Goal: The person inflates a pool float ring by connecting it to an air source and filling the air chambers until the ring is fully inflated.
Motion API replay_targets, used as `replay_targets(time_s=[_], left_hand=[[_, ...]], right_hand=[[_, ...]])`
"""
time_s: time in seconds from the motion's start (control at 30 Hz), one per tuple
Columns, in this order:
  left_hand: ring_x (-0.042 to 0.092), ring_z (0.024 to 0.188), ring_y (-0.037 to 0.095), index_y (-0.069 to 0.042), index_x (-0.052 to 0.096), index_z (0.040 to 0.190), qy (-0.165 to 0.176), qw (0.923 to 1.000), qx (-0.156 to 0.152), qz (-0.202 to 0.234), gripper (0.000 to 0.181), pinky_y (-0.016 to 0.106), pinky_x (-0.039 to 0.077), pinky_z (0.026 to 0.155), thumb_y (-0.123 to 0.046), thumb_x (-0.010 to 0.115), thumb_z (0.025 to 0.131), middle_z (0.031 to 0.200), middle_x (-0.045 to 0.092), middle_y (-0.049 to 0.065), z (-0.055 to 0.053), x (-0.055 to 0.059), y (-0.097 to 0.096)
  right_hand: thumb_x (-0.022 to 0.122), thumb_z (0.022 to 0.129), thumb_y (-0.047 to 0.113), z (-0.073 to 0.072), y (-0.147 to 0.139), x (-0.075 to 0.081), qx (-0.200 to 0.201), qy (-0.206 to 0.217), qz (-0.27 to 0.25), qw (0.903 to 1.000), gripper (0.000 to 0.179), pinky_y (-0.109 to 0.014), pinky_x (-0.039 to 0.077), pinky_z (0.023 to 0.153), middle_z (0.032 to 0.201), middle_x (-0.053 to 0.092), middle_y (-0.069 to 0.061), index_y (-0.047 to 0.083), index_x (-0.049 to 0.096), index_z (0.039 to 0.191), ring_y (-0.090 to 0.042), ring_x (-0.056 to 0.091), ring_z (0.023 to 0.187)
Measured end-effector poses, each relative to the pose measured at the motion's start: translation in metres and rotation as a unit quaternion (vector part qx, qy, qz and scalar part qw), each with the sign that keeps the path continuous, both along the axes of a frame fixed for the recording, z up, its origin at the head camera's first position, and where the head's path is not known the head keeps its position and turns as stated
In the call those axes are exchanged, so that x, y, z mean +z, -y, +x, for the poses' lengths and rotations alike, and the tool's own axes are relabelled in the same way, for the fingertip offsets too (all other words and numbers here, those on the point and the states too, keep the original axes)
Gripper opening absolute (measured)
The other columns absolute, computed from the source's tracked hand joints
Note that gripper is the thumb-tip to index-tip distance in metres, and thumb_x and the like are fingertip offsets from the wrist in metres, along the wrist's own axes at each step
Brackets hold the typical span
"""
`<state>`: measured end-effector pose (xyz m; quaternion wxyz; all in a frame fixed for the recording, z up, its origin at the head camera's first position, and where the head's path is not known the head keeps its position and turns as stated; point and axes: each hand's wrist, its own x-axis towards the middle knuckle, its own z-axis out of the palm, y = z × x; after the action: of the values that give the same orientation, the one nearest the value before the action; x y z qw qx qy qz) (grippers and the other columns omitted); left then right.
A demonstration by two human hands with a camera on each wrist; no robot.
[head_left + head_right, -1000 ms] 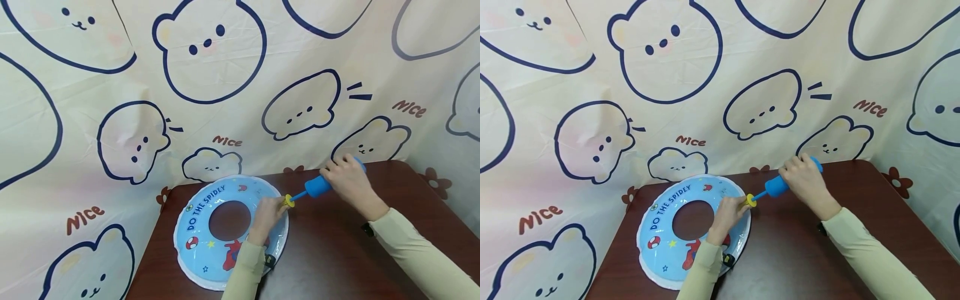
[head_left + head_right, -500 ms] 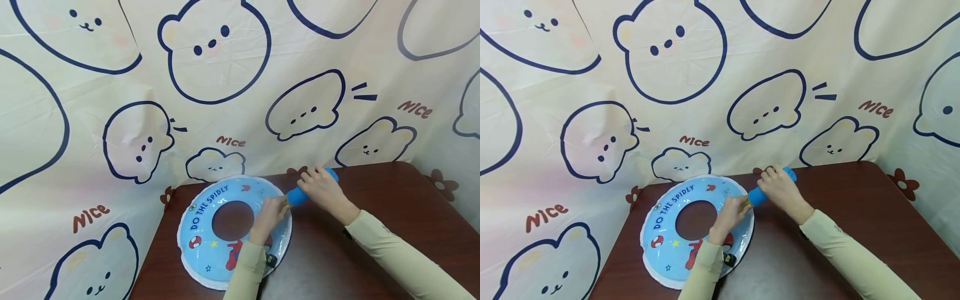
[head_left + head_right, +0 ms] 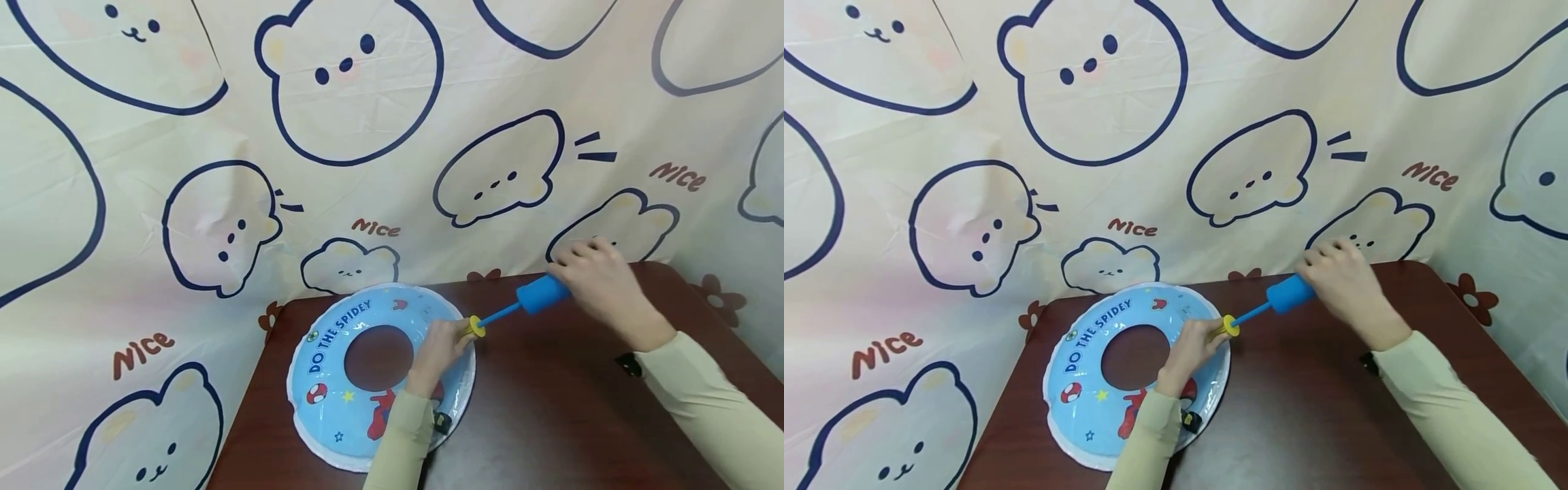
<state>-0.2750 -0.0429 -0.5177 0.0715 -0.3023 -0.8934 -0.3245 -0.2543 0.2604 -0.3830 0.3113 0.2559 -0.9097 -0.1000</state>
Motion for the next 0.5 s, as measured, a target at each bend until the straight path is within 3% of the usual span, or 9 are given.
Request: replay_targets(time_s=[0.2,0.5], left_hand=[[0.066,0.079,0.002,-0.013,0.081,0.117,-0.002,1.0,-0.005,0.004,0.019,0.011,0.055,0.08,-0.021,0.076,0.1,0.102,0.082,0.0,0.001,-0.001,0.0],[0.06,0.072,0.001,-0.012,0.081,0.115,-0.011,0.9999,-0.002,-0.007,0.017,0.009,0.052,0.072,-0.019,0.078,0.099,0.098,0.081,-0.001,0.001,-0.001,-0.002]], right_hand=[[0.097,0.069,0.001,0.008,-0.021,0.009,0.003,-0.026,-0.021,0.9994,0.041,-0.057,0.055,0.089,0.103,0.077,-0.016,0.01,0.08,0.105,-0.039,0.071,0.094],[0.1,0.07,0.005,-0.003,0.005,-0.016,0.019,-0.058,0.016,0.998,0.039,-0.054,0.056,0.088,0.101,0.078,-0.017,0.007,0.08,0.103,-0.039,0.07,0.095]])
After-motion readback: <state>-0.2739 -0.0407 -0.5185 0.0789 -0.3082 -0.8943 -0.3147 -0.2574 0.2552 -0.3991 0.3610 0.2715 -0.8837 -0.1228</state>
